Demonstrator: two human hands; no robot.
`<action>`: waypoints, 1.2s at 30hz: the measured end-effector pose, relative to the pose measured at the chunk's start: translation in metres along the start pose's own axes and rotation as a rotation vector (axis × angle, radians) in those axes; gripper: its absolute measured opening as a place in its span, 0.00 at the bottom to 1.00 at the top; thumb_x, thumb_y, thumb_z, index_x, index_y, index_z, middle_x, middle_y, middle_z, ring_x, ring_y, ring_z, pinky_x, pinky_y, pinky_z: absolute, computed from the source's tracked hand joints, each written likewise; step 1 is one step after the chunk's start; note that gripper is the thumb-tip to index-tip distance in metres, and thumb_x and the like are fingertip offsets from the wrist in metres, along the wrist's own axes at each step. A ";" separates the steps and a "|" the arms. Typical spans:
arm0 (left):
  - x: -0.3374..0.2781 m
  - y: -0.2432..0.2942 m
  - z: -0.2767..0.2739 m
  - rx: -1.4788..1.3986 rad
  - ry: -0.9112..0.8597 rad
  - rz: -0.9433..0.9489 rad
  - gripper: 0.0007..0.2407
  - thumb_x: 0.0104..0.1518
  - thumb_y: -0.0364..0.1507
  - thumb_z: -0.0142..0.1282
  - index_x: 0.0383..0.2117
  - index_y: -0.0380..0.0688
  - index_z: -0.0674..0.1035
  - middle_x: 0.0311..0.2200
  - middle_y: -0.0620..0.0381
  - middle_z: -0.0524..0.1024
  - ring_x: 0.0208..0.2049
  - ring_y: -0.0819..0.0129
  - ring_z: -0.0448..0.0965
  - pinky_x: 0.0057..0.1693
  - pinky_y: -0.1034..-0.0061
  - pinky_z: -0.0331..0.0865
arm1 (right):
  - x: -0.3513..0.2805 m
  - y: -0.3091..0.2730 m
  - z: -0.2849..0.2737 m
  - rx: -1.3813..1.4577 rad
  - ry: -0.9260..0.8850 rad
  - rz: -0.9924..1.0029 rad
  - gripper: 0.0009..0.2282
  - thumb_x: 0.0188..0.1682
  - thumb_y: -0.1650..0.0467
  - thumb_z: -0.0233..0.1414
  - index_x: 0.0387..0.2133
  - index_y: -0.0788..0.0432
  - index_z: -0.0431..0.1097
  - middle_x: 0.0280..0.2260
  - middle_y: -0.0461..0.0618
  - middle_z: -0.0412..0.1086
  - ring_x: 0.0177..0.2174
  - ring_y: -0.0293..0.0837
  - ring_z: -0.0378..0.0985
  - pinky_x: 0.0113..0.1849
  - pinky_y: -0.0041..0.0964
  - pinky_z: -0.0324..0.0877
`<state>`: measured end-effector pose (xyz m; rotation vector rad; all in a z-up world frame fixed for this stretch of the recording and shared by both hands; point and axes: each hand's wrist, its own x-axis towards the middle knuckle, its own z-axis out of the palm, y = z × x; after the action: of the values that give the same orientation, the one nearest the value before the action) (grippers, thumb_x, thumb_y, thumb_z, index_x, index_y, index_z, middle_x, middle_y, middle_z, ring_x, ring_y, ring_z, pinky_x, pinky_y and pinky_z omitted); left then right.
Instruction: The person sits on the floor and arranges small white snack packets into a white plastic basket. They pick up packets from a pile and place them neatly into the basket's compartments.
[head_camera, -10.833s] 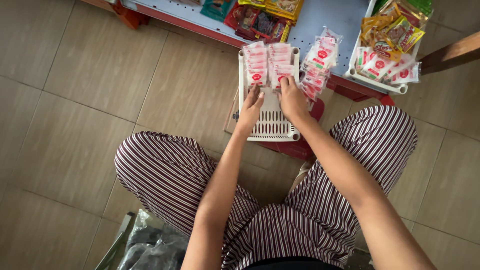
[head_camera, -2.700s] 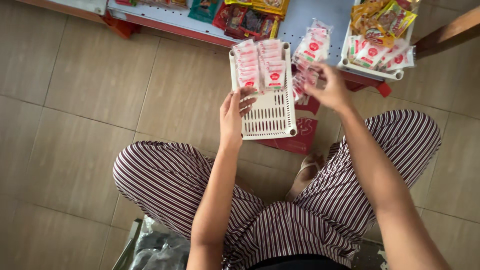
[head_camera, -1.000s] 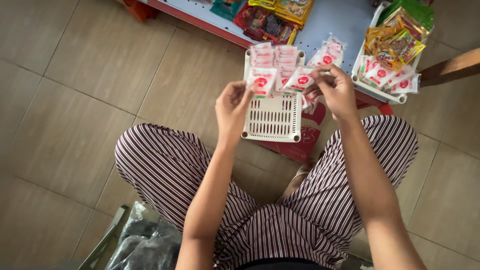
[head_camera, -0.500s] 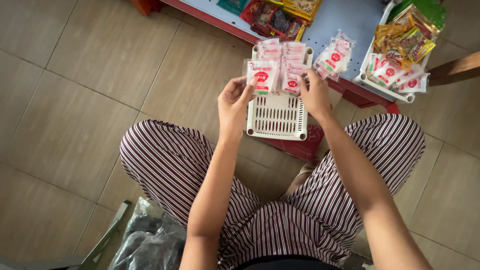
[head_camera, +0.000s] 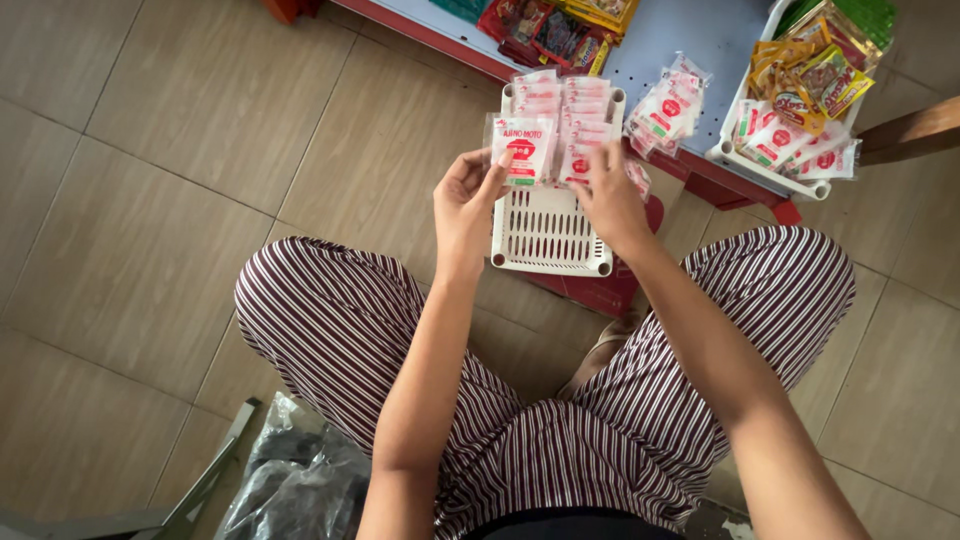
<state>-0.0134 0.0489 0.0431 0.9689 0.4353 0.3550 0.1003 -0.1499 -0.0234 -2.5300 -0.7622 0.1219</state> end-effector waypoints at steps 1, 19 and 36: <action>0.000 -0.001 0.000 -0.017 -0.007 -0.002 0.12 0.62 0.29 0.62 0.45 0.32 0.79 0.38 0.57 0.82 0.37 0.79 0.80 0.47 0.82 0.74 | -0.003 0.001 0.004 -0.038 -0.007 -0.057 0.17 0.48 0.71 0.60 0.44 0.64 0.60 0.49 0.62 0.60 0.37 0.64 0.77 0.36 0.55 0.73; 0.000 -0.001 -0.002 0.025 0.015 -0.009 0.13 0.61 0.29 0.61 0.46 0.32 0.79 0.38 0.57 0.83 0.38 0.79 0.81 0.47 0.81 0.75 | -0.002 0.036 0.052 -0.293 0.009 -0.091 0.15 0.43 0.83 0.50 0.44 0.67 0.63 0.50 0.62 0.62 0.43 0.61 0.76 0.38 0.49 0.76; 0.005 -0.002 -0.005 0.008 0.008 0.005 0.12 0.62 0.29 0.61 0.45 0.33 0.79 0.38 0.58 0.82 0.38 0.81 0.80 0.46 0.83 0.73 | -0.002 0.017 0.027 -0.147 0.037 -0.041 0.18 0.48 0.72 0.59 0.47 0.70 0.63 0.54 0.62 0.56 0.42 0.61 0.77 0.42 0.49 0.74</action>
<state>-0.0112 0.0535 0.0377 0.9768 0.4419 0.3622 0.1014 -0.1515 -0.0554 -2.6446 -0.8353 0.0055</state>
